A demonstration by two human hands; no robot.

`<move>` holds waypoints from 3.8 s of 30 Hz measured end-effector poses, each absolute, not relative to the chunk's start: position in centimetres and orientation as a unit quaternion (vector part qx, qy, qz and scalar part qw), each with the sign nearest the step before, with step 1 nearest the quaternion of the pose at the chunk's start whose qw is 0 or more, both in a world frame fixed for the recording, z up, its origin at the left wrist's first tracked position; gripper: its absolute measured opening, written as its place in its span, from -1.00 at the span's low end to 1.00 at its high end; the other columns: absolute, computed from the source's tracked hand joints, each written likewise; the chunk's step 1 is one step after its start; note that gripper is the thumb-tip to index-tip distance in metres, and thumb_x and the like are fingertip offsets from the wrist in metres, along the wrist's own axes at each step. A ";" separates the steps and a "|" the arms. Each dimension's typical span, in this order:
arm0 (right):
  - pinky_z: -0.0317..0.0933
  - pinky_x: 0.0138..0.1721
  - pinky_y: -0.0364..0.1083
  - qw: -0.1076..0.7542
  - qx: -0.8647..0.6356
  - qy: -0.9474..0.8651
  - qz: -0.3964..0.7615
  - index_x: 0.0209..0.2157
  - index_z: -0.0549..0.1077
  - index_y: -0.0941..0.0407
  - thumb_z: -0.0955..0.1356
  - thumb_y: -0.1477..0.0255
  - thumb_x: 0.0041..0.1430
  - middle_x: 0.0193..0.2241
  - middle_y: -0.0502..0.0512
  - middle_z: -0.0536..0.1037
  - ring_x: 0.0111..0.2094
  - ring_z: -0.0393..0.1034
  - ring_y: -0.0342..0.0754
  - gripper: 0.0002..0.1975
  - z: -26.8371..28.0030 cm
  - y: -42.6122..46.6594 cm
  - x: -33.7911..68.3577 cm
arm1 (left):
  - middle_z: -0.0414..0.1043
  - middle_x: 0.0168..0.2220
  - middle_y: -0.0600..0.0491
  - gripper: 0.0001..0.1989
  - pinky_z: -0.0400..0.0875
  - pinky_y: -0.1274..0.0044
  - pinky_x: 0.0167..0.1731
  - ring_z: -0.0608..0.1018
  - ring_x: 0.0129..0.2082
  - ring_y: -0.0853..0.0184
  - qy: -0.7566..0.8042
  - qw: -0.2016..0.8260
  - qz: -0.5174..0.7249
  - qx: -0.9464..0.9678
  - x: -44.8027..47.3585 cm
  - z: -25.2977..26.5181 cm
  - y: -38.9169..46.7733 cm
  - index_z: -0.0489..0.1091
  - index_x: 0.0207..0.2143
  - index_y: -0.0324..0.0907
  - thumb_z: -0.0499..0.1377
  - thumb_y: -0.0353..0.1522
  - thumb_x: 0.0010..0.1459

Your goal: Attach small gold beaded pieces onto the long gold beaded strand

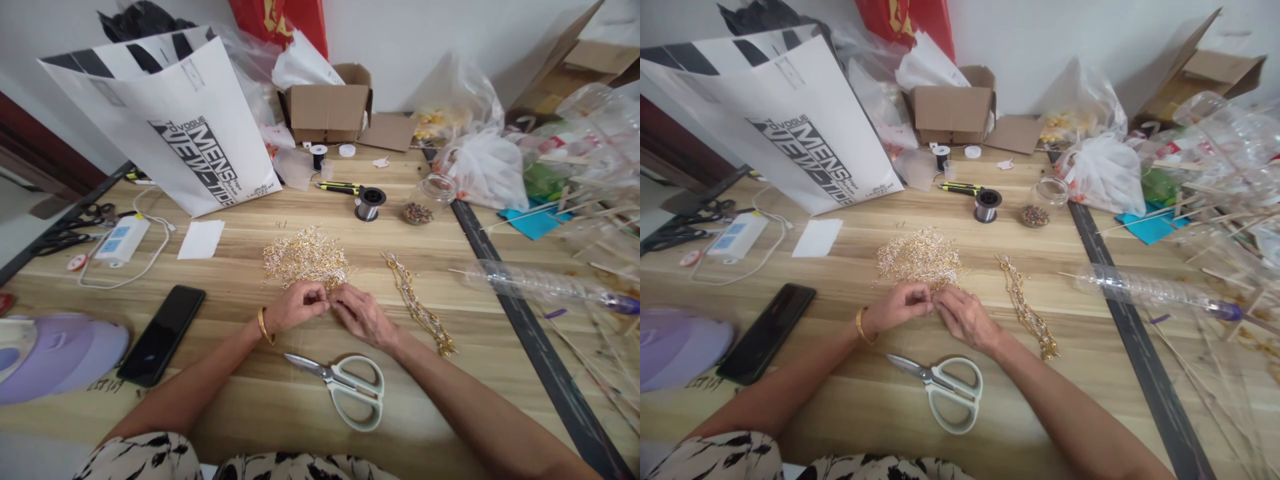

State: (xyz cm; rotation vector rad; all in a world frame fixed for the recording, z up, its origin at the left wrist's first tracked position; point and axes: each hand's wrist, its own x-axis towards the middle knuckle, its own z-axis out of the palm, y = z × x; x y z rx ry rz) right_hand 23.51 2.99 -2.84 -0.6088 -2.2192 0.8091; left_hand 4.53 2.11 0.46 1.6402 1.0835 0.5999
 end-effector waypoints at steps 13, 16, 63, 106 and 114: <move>0.31 -0.27 -0.08 0.349 -0.234 -0.860 0.290 -0.20 0.30 0.12 0.17 0.52 0.28 -0.30 0.16 0.42 -0.29 0.34 -0.06 -0.87 -2.8 2.9 23.6 | 0.46 -0.60 0.06 -0.71 0.40 0.61 -0.57 0.46 -0.63 0.46 0.444 0.688 0.272 0.505 4.3 0.4 2.2 0.35 -0.46 -0.30 0.28 -0.24 -0.04; 0.32 -0.27 -0.07 0.349 -0.237 -0.861 0.285 -0.19 0.30 0.11 0.17 0.53 0.27 -0.29 0.16 0.41 -0.28 0.34 -0.06 -0.86 -2.9 2.9 23.6 | 0.50 -0.56 0.02 -0.73 0.44 0.57 -0.51 0.49 -0.60 0.44 0.437 0.707 0.285 0.477 4.3 0.2 2.2 0.37 -0.45 -0.31 0.30 -0.27 -0.06; 0.15 -0.44 -0.15 0.328 -0.286 -0.874 0.217 -0.31 0.32 0.12 0.22 0.46 0.25 -0.44 0.06 0.36 -0.47 0.24 -0.13 -0.92 -2.4 2.7 23.6 | 0.49 -0.49 0.02 -0.79 0.41 0.57 -0.37 0.50 -0.49 0.44 0.442 0.667 0.344 0.492 3.4 0.0 2.8 0.39 -0.45 -0.32 0.24 -0.31 0.03; 0.17 -0.42 -0.17 0.337 -0.298 -0.868 0.210 -0.33 0.30 0.12 0.21 0.47 0.28 -0.43 0.07 0.38 -0.44 0.30 -0.13 -0.91 -2.9 2.8 23.6 | 0.40 -0.55 0.08 -0.86 0.30 0.62 -0.49 0.39 -0.54 0.45 0.497 0.495 0.267 0.661 5.0 0.3 1.8 0.41 -0.49 -0.29 0.20 -0.36 -0.01; 0.13 -0.44 -0.17 0.335 -0.290 -0.877 0.188 -0.35 0.30 0.13 0.21 0.45 0.28 -0.46 0.05 0.36 -0.47 0.25 -0.14 -0.88 -2.7 2.7 23.5 | 0.38 -0.59 0.10 -0.87 0.28 0.64 -0.52 0.38 -0.58 0.47 0.516 0.435 0.265 0.688 5.2 0.3 1.6 0.39 -0.53 -0.29 0.16 -0.39 0.00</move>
